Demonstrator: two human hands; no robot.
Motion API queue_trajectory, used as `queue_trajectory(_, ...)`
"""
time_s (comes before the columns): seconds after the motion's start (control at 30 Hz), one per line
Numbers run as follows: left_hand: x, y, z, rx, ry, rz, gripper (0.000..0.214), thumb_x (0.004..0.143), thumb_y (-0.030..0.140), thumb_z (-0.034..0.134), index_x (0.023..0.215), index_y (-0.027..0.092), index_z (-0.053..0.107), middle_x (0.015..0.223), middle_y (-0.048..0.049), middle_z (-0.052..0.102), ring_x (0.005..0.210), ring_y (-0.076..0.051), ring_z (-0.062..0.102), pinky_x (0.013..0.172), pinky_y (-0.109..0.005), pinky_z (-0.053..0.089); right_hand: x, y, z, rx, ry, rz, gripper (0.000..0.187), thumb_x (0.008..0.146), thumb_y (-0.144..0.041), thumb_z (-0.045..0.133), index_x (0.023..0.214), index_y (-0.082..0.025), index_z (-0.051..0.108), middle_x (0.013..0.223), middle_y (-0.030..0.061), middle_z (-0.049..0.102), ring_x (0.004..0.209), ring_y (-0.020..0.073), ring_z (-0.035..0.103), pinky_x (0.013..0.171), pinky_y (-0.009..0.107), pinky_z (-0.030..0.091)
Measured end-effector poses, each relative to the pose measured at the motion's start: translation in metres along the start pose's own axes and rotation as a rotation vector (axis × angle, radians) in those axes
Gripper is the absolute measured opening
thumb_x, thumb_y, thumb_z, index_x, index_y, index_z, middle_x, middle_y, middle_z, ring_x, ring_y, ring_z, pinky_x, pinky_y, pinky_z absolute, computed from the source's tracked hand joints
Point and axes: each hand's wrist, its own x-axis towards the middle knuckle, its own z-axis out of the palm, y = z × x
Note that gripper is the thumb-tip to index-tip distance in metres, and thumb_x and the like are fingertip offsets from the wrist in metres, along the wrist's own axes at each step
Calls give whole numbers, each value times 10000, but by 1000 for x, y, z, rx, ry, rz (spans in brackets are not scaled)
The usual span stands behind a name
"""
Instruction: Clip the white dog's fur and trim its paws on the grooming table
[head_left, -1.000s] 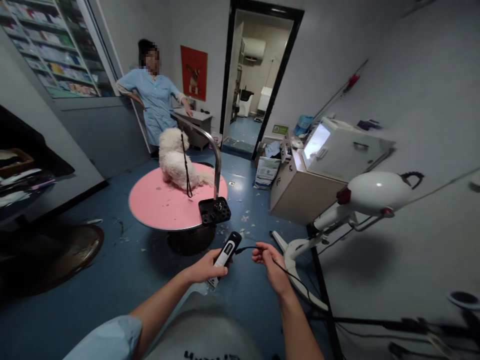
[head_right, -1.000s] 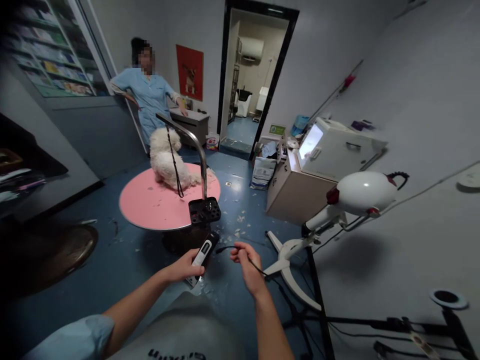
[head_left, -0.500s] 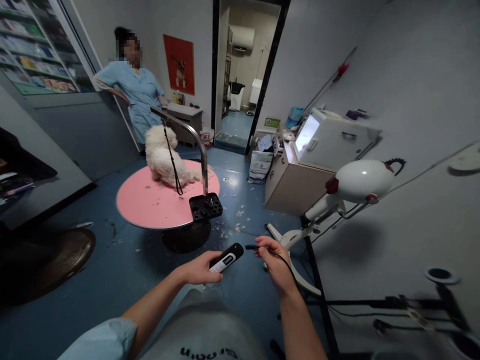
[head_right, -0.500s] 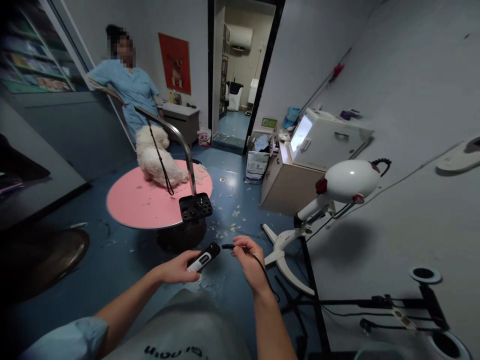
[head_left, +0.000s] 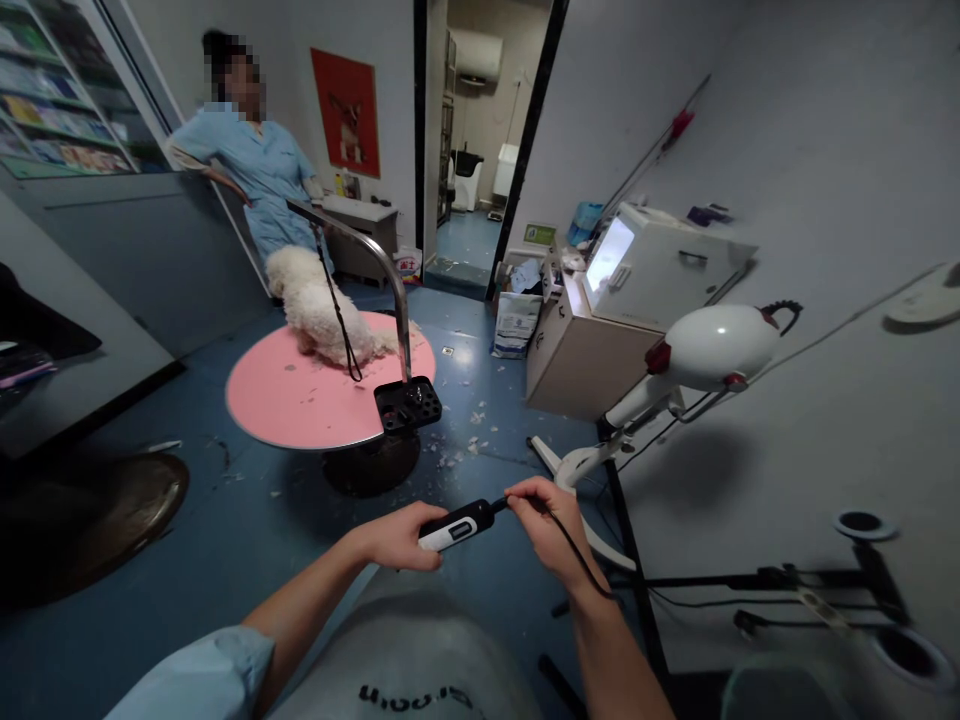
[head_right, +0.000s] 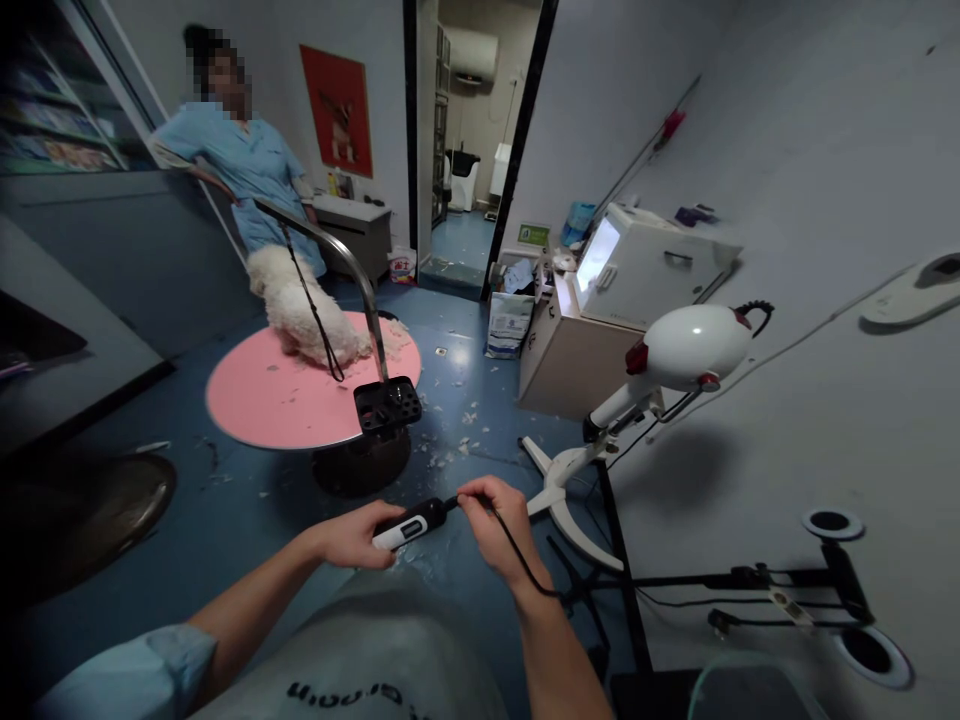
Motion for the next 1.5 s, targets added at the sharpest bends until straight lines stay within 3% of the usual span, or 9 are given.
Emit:
queue_trajectory(0.2,1,2,10,-11,-12,11,156,626,221,581,745,178,490,646,58,416,582,-96,402,509,-201,296,-13,-4,0,-119,41,-123,102,829,-248,597,795,-224,690,769,18,692,698,146,629,662,251,465)
queue_trajectory(0.57,3,-8,56,-179,-110,-46,132,598,199,571,705,171,498,633,52,415,595,-97,386,531,-209,311,-46,26,3,62,138,10,94,781,-266,631,734,-209,689,715,20,682,672,146,622,643,252,483)
queue_trajectory(0.77,-1,-15,81,-295,-199,-63,167,594,209,598,723,169,499,635,57,412,595,-97,380,518,-203,298,-71,40,4,366,56,169,150,727,-340,701,784,-203,720,740,24,683,687,149,621,633,258,497)
queue_trajectory(0.9,-1,-10,83,-262,-189,-82,161,594,196,582,714,175,477,631,58,400,592,-98,373,508,-204,288,-77,49,1,443,111,231,245,713,-442,698,765,-203,693,763,34,703,705,157,636,671,284,523)
queue_trajectory(1.0,-3,-3,85,-161,-130,-88,141,617,193,552,740,177,486,629,58,403,583,-100,376,504,-209,289,-79,49,-1,430,155,285,283,696,-463,709,755,-188,679,697,32,690,609,140,612,600,269,512)
queue_trajectory(1.23,-7,8,90,86,-44,-50,136,648,214,543,776,169,542,668,39,489,623,-120,457,552,-217,307,-84,37,-1,335,122,385,298,675,-442,715,664,-148,664,530,-4,593,485,101,509,483,217,410)
queue_trajectory(1.5,-7,9,92,120,-30,-66,122,653,220,532,768,180,539,655,41,497,614,-122,473,544,-216,307,-89,43,2,229,111,391,317,718,-447,655,640,-139,647,502,-9,552,471,93,456,473,216,362)
